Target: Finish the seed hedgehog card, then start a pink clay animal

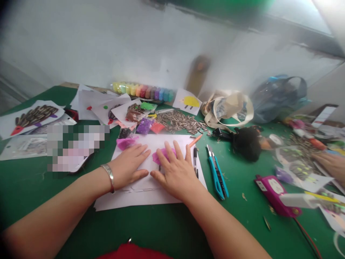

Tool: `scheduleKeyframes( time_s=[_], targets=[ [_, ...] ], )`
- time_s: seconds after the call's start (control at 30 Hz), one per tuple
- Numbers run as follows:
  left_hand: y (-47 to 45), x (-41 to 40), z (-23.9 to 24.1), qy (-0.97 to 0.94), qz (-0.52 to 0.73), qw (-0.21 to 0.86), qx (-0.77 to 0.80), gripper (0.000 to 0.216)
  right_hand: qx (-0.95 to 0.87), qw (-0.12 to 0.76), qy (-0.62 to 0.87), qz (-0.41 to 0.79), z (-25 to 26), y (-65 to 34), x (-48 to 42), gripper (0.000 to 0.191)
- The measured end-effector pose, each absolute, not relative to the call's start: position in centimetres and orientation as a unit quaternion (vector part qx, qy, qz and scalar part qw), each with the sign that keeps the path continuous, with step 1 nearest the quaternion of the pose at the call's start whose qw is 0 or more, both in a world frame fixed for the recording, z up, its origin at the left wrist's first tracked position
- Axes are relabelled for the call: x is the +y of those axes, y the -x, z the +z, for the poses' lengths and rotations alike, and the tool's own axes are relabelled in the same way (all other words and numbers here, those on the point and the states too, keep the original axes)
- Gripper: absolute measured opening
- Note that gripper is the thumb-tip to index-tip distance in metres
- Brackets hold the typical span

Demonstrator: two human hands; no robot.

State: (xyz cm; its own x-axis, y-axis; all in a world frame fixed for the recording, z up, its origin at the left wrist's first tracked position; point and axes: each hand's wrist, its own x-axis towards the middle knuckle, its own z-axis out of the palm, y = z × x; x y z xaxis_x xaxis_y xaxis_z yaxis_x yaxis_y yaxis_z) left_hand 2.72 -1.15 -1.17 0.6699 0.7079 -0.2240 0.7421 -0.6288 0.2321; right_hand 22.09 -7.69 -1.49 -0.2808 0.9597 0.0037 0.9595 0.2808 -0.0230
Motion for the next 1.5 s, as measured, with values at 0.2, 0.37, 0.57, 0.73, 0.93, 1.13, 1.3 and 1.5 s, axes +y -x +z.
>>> scheduleKeyframes(
  time_s=[0.2, 0.37, 0.57, 0.73, 0.93, 1.13, 1.3, 1.5],
  targets=[
    [-2.8, -1.2, -0.9, -0.906, -0.073, 0.135, 0.395, 0.066, -0.798, -0.003, 0.602, 0.026, -1.5, -22.2, -7.7, 0.069],
    [-2.9, -1.3, -0.6, -0.903, -0.076, 0.132, 0.402, 0.065, -0.792, -0.011, 0.61, 0.027, -1.2, -22.5, -7.8, 0.069],
    [-2.8, -1.3, -0.8, -0.904, -0.073, 0.129, 0.4, 0.066, -0.787, -0.007, 0.617, 0.014, -1.1, -22.6, -8.0, 0.073],
    [-2.9, -1.3, -0.9, -0.901, -0.08, 0.128, 0.407, 0.067, -0.798, -0.016, 0.602, 0.033, -1.4, -22.3, -7.9, 0.074],
    [-2.9, -1.5, -0.9, -0.903, -0.084, 0.129, 0.401, 0.068, -0.794, -0.026, 0.606, 0.038, -2.1, -22.2, -7.7, 0.074],
    [-2.9, -1.4, -1.0, -0.91, -0.073, 0.12, 0.389, 0.068, -0.797, -0.026, 0.604, 0.008, -1.5, -22.1, -7.7, 0.074],
    [-2.9, -1.3, -1.2, -0.913, -0.065, 0.117, 0.386, 0.068, -0.772, -0.012, 0.636, -0.007, -2.2, -21.8, -8.5, 0.071],
    [-2.8, -1.2, -1.2, -0.913, -0.07, 0.113, 0.385, 0.067, -0.756, -0.005, 0.654, 0.023, -2.3, -22.1, -8.6, 0.07]
  ],
)
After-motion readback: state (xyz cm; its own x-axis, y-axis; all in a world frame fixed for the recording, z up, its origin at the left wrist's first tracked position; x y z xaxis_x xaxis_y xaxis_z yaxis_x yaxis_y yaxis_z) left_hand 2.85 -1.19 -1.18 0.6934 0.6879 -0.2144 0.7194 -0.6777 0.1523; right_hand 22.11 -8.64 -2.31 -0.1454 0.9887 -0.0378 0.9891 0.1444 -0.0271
